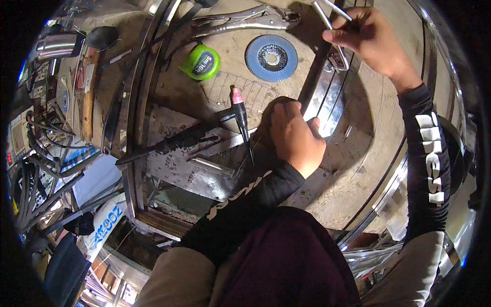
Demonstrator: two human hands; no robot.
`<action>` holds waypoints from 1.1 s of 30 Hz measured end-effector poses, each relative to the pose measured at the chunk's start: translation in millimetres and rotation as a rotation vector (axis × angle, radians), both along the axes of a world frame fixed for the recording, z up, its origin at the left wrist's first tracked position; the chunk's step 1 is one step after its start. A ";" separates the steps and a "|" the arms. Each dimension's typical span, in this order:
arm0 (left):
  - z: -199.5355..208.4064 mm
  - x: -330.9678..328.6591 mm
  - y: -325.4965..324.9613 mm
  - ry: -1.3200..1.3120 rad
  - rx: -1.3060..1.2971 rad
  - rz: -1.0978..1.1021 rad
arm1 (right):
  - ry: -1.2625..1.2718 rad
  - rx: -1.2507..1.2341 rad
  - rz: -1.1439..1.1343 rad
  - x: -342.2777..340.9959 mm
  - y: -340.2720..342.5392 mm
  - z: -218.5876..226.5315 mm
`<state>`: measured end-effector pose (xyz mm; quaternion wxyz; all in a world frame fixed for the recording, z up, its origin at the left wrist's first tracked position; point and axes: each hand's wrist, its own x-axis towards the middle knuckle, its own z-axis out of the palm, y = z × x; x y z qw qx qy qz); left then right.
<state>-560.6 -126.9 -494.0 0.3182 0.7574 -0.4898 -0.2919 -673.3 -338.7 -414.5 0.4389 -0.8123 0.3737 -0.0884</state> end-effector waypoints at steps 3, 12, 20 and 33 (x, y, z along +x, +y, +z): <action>0.0 0.1 0.2 0.033 0.003 -0.011 | 0.068 0.065 -0.058 3.3 13.0 9.0; -0.7 1.6 -2.5 0.068 0.033 0.003 | 0.103 -0.126 0.000 6.1 18.8 19.2; 4.3 1.6 -2.7 0.067 0.035 -0.025 | 0.177 -0.002 -0.096 9.8 -11.1 12.7; -2.0 3.5 -1.7 0.081 0.045 -0.042 | 0.388 -0.068 0.100 37.5 -18.8 51.6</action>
